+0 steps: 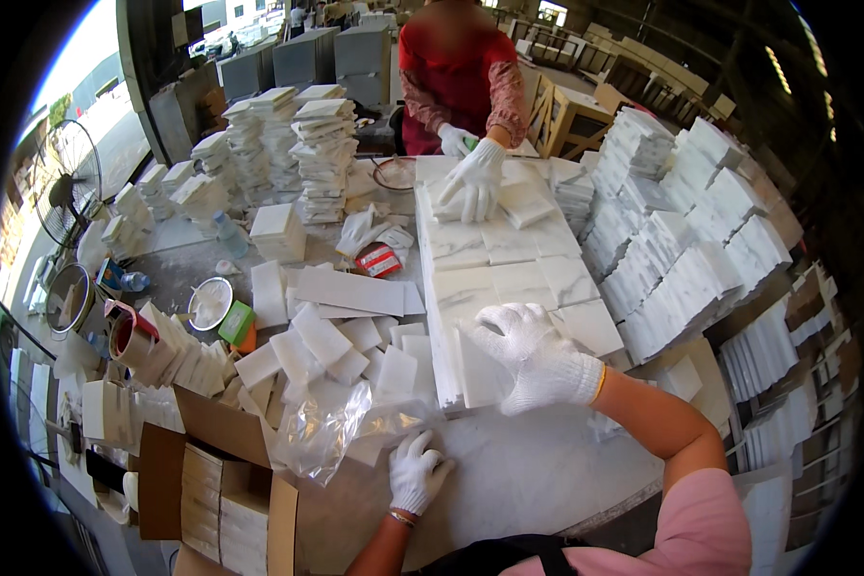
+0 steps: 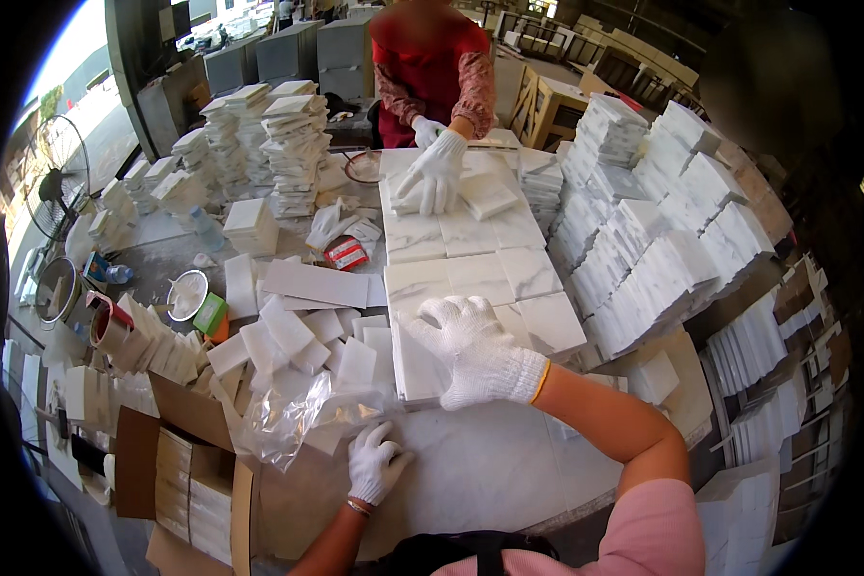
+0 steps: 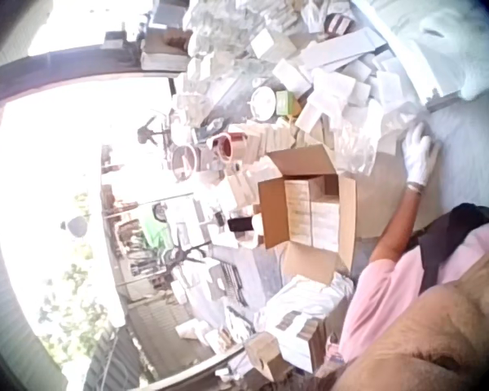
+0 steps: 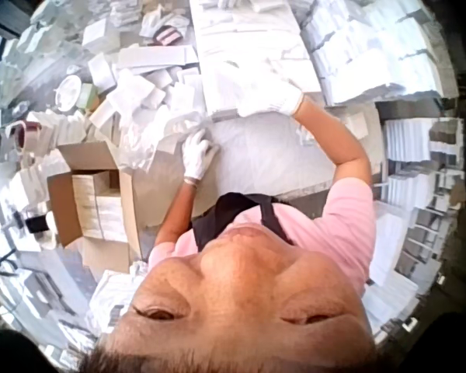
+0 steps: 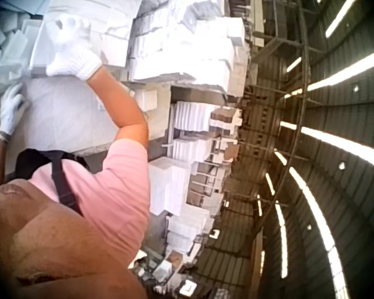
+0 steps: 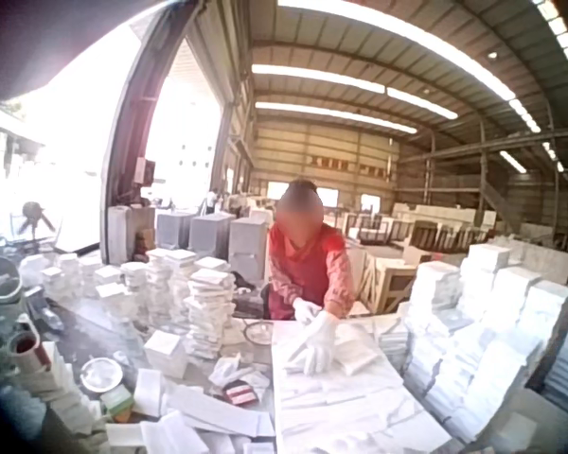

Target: The person picks up small white rectangular blocks from a table, wraps each one in a clear plastic bag, and places the wrapped items into a cardboard box. The process is repeated continuously with multiple blocks.

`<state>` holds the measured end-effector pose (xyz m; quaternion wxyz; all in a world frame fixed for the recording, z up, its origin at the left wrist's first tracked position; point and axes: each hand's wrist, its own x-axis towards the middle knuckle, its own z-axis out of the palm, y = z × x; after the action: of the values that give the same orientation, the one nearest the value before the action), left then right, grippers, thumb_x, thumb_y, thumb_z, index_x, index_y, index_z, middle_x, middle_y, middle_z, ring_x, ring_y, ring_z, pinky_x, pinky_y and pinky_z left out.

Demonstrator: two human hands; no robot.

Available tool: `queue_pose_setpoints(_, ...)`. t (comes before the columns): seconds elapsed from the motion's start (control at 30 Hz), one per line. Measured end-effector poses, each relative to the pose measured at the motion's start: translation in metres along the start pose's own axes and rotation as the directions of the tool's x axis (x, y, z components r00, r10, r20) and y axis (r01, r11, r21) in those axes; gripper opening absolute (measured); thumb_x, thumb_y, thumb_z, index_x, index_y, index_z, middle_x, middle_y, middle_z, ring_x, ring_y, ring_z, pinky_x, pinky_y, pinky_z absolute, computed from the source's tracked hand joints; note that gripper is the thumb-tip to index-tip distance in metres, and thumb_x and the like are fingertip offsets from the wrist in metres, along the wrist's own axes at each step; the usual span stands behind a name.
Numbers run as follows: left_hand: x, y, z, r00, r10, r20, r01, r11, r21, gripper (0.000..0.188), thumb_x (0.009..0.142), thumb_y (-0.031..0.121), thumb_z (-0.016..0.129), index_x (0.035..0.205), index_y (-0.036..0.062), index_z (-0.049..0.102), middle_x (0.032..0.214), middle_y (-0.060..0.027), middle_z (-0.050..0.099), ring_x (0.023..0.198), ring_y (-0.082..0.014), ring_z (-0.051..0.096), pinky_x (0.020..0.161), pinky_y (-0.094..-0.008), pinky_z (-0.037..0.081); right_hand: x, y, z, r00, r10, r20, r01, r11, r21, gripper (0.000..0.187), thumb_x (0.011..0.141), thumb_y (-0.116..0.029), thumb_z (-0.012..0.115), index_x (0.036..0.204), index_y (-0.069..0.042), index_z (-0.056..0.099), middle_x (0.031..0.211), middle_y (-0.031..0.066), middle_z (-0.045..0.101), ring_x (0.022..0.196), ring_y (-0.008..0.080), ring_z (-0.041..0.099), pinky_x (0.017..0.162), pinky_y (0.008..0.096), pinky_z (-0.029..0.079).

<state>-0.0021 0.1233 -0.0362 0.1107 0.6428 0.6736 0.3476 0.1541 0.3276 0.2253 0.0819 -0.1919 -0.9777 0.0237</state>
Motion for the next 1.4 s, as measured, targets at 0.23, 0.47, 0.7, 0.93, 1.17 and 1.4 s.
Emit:
queue_pose_setpoints(0.23,-0.005,-0.004,0.006,1.0,0.017,-0.023,-0.017,1.0,0.023,0.024,0.075,0.032,0.085,0.077,0.0118,0.072,0.13,-0.0096,0.067,0.129,-0.0339,0.056,0.1,-0.0483,0.044,-0.075,-0.086,0.024,0.981,-0.01,0.196,-0.05,0.954,0.296,0.1,0.054,-0.034,0.081,0.145,-0.002,0.051,0.125,0.0162,0.057,0.113,0.0366,0.057,0.097,0.0483,0.046)
queue_pose_setpoints(0.47,-0.005,-0.005,0.007,0.999,0.039,-0.011,-0.038,0.998,0.04,0.024,0.076,0.034,0.084,0.079,0.0118,0.075,0.131,-0.0095,0.067,0.129,-0.033,0.056,0.099,-0.0479,0.044,-0.144,-0.141,0.155,0.95,0.065,0.305,-0.138,0.965,0.224,0.096,0.06,-0.033,0.077,0.149,-0.009,0.05,0.117,0.0136,0.059,0.109,0.0322,0.059,0.089,0.0445,0.048)
queue_pose_setpoints(0.7,-0.008,-0.006,0.009,1.0,0.022,0.001,-0.022,0.999,0.049,0.025,0.077,0.036,0.083,0.079,0.0118,0.076,0.131,-0.0099,0.067,0.13,-0.0324,0.055,0.101,-0.0482,0.043,-0.155,-0.161,0.178,0.936,0.094,0.338,-0.149,0.979,0.14,0.091,0.066,-0.033,0.078,0.15,-0.011,0.05,0.114,0.0127,0.059,0.11,0.0301,0.058,0.09,0.043,0.045)
queue_pose_setpoints(0.93,-0.004,0.0,0.004,0.998,0.057,-0.038,-0.056,0.998,0.023,0.025,0.078,0.035,0.083,0.078,0.0118,0.075,0.131,-0.0103,0.067,0.129,-0.0339,0.056,0.103,-0.048,0.043,-0.157,-0.16,0.177,0.927,0.101,0.361,-0.149,0.983,0.107,0.094,0.068,-0.04,0.079,0.151,-0.009,0.048,0.122,0.0139,0.056,0.116,0.032,0.055,0.095,0.0433,0.044)
queue_pose_setpoints(1.17,-0.005,-0.007,0.008,0.999,0.03,-0.02,-0.029,0.999,0.03,0.024,0.077,0.034,0.083,0.079,0.0114,0.075,0.131,-0.0105,0.067,0.129,-0.0362,0.055,0.104,-0.0492,0.043,-0.159,-0.159,0.174,0.902,0.119,0.415,-0.157,0.986,0.058,0.111,0.063,-0.045,0.087,0.157,-0.01,0.039,0.143,0.0164,0.048,0.139,0.0335,0.041,0.112,0.0515,0.034)
queue_pose_setpoints(1.4,-0.005,-0.011,0.018,1.0,0.019,-0.014,-0.018,1.0,0.016,0.026,0.075,0.033,0.083,0.079,0.0098,0.072,0.132,-0.0106,0.068,0.13,-0.0338,0.055,0.104,-0.049,0.042,-0.166,-0.159,0.195,0.914,0.158,0.374,-0.204,0.975,0.084,0.101,0.065,-0.034,0.082,0.154,-0.008,0.04,0.138,0.0162,0.05,0.133,0.0324,0.045,0.114,0.0494,0.032)
